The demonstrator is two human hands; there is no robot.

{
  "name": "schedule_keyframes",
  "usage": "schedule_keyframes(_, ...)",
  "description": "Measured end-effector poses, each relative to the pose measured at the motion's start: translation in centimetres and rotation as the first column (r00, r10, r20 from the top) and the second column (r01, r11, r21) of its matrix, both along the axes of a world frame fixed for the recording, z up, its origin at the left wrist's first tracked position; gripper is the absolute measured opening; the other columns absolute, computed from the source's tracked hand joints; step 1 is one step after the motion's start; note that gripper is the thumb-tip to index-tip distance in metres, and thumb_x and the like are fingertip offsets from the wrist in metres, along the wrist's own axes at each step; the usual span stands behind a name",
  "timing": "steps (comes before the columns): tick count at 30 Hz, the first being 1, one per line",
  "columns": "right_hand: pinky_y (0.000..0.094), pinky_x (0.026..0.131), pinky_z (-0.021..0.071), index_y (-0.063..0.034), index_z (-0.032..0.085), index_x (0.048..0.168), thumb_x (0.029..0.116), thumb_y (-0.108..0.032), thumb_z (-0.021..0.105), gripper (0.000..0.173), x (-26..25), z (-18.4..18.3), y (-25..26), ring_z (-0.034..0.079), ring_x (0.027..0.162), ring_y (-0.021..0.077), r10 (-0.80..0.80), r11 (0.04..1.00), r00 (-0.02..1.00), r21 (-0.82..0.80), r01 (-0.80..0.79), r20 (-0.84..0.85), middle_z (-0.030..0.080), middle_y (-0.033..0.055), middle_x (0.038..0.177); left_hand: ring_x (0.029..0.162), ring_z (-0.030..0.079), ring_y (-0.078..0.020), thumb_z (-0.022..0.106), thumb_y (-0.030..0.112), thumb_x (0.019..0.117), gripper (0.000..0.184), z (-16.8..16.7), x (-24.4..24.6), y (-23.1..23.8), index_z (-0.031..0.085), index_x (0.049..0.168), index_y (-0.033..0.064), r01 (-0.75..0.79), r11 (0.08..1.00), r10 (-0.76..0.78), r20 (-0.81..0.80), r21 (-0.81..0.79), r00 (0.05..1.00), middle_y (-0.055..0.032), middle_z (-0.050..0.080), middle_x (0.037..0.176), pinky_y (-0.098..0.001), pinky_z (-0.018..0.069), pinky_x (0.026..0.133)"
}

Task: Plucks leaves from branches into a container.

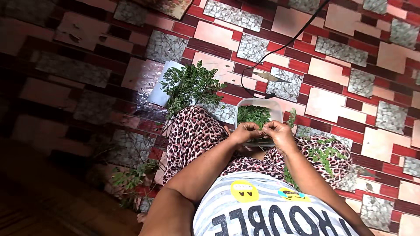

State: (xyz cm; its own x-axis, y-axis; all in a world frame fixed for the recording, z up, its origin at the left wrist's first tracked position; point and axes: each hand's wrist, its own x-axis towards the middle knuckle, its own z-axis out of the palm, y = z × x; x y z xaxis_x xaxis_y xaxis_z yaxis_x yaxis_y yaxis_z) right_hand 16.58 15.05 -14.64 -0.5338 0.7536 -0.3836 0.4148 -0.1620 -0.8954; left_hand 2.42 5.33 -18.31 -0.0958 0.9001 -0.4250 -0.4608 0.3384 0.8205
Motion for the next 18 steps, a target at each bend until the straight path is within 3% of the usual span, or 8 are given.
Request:
schedule_keyframes(4, 0.0273, 0.066, 0.0575, -0.0005, 0.065, 0.09, 0.0963, 0.001, 0.065, 0.006, -0.02, 0.36, 0.09, 0.063, 0.068, 0.0108, -0.046, 0.993, 0.999, -0.109, 0.043, -0.023, 0.067, 0.0044, 0.083, 0.072, 0.063, -0.007, 0.065, 0.0, 0.0967, 0.007, 0.02, 0.0, 0.05, 0.064, 0.09, 0.0015, -0.018, 0.999, 0.02, 0.061, -0.027, 0.998, -0.0016, 0.067, 0.081, -0.0247, 0.0539, 0.072)
schedule_keyframes(8, 0.0294, 0.069, 0.0575, 0.0004, 0.068, 0.1, 0.1032, -0.009, 0.059, 0.013, -0.03, 0.82, 0.25, 0.065, 0.074, 0.0125, -0.027, 0.986, 1.0, -0.163, 0.025, -0.007, 0.068, 0.0061, 0.091, 0.071, 0.061, -0.007, 0.065, 0.001, 0.0972, 0.008, -0.15, -0.03, 0.12, 0.064, 0.089, 0.0017, -0.004, 1.0, 0.006, 0.066, -0.027, 0.998, -0.002, 0.067, 0.08, -0.0242, 0.0527, 0.07)
schedule_keyframes(15, 0.0242, 0.065, 0.052, -0.0018, 0.066, 0.094, 0.0964, 0.0, 0.065, 0.003, -0.11, 0.09, 0.37, 0.058, 0.069, 0.0085, 0.04, 0.996, 0.999, -0.076, -0.042, -0.033, 0.065, 0.0031, 0.085, 0.071, 0.061, -0.0073, 0.064, 0.002, 0.0975, 0.01, -0.19, -0.07, 0.12, 0.064, 0.087, 0.0019, 0.031, 0.999, -0.03, 0.074, -0.011, 0.997, -0.0016, 0.066, 0.078, -0.0247, 0.0526, 0.07)
schedule_keyframes(18, 0.0255, 0.068, 0.052, -0.0023, 0.066, 0.095, 0.0978, -0.002, 0.061, 0.006, -0.18, 0.11, 0.33, 0.059, 0.072, 0.0083, 0.07, 0.998, 0.998, -0.001, -0.07, -0.008, 0.066, 0.0042, 0.093, 0.072, 0.061, -0.0077, 0.063, 0.002, 0.098, 0.01, 0.07, -0.07, 0.13, 0.065, 0.089, 0.0019, 0.04, 0.999, -0.038, 0.069, -0.019, 0.997, -0.0016, 0.066, 0.08, -0.0251, 0.0529, 0.071)
